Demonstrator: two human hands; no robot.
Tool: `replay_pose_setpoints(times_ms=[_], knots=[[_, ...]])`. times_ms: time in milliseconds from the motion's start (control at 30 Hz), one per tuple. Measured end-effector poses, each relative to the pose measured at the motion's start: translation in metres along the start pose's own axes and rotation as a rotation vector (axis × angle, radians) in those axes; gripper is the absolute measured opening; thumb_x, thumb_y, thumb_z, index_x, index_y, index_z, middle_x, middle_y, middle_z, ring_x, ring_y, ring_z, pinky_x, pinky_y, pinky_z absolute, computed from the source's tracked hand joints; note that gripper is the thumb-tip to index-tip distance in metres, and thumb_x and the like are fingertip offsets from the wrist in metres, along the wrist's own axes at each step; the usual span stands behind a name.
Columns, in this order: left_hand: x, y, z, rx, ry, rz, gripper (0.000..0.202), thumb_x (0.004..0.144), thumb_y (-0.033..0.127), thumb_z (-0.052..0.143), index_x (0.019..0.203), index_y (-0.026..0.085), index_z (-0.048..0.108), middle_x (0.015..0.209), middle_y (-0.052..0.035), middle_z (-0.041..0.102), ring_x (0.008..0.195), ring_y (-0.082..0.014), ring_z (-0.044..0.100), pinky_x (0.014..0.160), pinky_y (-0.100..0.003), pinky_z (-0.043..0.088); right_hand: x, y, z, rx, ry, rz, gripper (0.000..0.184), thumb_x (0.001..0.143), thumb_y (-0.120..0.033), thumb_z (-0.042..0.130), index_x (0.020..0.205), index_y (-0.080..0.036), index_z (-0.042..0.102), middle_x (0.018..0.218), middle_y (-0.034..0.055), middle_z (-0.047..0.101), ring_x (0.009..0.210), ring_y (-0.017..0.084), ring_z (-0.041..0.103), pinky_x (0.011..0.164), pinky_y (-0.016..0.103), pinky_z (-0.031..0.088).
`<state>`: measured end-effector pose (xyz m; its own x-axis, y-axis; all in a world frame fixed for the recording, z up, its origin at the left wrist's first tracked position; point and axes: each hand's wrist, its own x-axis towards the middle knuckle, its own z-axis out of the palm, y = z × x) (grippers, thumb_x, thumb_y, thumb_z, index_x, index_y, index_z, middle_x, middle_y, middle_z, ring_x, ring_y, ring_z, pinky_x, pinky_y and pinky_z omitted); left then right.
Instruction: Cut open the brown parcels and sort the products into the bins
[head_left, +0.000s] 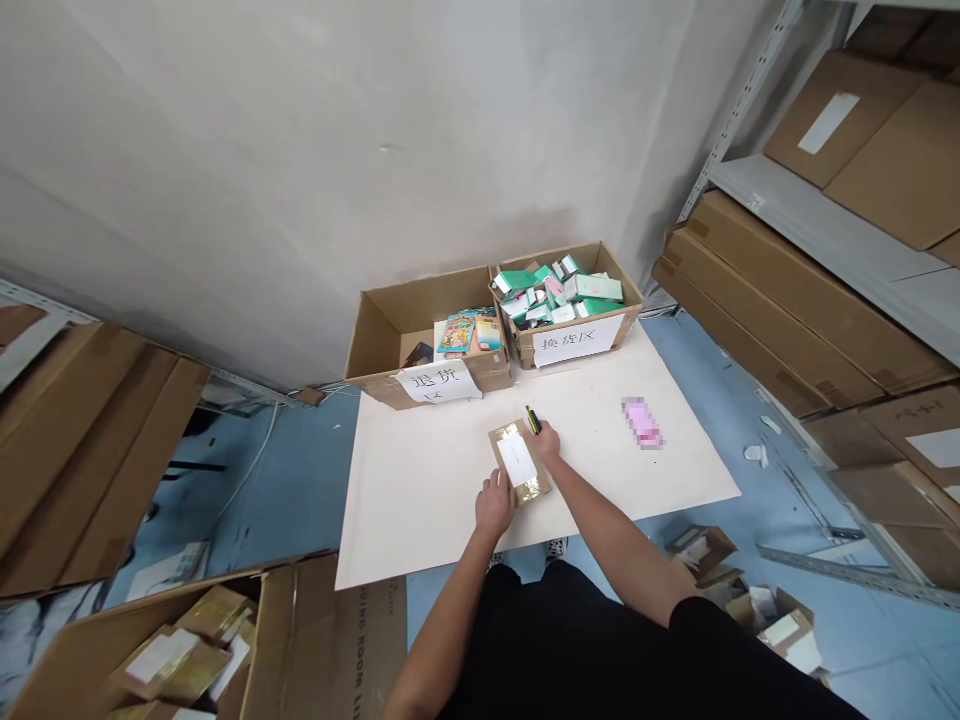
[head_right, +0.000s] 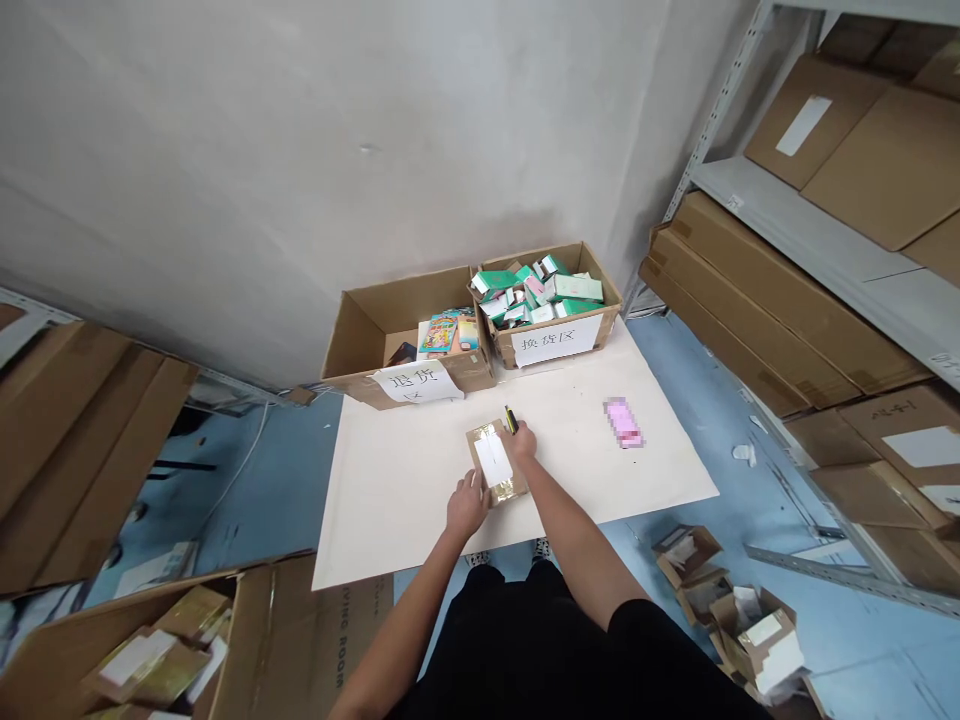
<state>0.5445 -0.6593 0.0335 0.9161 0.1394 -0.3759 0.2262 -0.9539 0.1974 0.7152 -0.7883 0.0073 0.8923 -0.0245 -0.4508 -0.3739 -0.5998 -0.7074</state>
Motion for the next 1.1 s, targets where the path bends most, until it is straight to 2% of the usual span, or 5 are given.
replay_pose_setpoints(times_ms=[133, 333, 600, 900, 1100], knots=[[0.006, -0.005, 0.001, -0.013, -0.111, 0.082, 0.077, 0.098, 0.022, 0.041, 0.171, 0.027, 0.015, 0.179, -0.0039, 0.018, 0.156, -0.0354, 0.033, 0.107, -0.046, 0.052, -0.008, 0.021, -0.008, 0.128, -0.039, 0.058, 0.043, 0.095, -0.059, 0.059, 0.097, -0.017, 0.07, 0.086, 0.0092, 0.077, 0.081, 0.024, 0.073, 0.067, 0.027, 0.052], [0.004, -0.06, 0.009, -0.175, -0.192, 0.162, 0.092, 0.089, 0.008, 0.042, 0.172, 0.034, 0.011, 0.179, 0.0075, 0.009, 0.155, -0.0264, 0.038, 0.114, -0.038, 0.049, -0.047, 0.037, 0.018, 0.325, -0.09, 0.057, 0.045, 0.09, -0.065, 0.058, 0.089, -0.02, 0.066, 0.089, 0.0068, 0.075, 0.08, 0.02, 0.071, 0.065, 0.025, 0.05], [-0.025, -0.178, 0.025, -0.323, -0.193, -0.198, 0.071, 0.094, 0.016, 0.042, 0.165, 0.015, 0.035, 0.177, -0.0131, 0.022, 0.155, -0.0284, 0.042, 0.122, -0.042, 0.044, -0.088, 0.01, 0.065, 0.486, -0.085, 0.043, 0.05, 0.089, -0.07, 0.058, 0.098, -0.022, 0.064, 0.094, 0.0084, 0.075, 0.085, 0.023, 0.073, 0.067, 0.028, 0.054], [-0.008, -0.157, 0.063, -0.526, 0.057, 0.196, 0.085, 0.099, 0.042, 0.047, 0.168, 0.007, 0.013, 0.178, -0.0211, 0.01, 0.165, -0.0355, 0.006, 0.131, -0.057, 0.026, -0.129, 0.012, 0.122, 0.432, 0.042, 0.142, 0.054, 0.083, -0.076, 0.055, 0.091, -0.023, 0.065, 0.094, 0.0075, 0.074, 0.093, 0.023, 0.073, 0.075, 0.028, 0.055], [-0.03, -0.24, 0.073, -0.536, 0.064, 0.124, 0.073, 0.103, 0.041, 0.039, 0.168, 0.013, 0.022, 0.176, -0.0172, 0.025, 0.163, -0.0357, 0.019, 0.13, -0.057, 0.029, -0.158, -0.006, 0.136, 0.561, -0.139, 0.047, 0.057, 0.079, -0.077, 0.065, 0.095, -0.023, 0.066, 0.1, 0.0104, 0.078, 0.099, 0.026, 0.074, 0.074, 0.03, 0.057]])
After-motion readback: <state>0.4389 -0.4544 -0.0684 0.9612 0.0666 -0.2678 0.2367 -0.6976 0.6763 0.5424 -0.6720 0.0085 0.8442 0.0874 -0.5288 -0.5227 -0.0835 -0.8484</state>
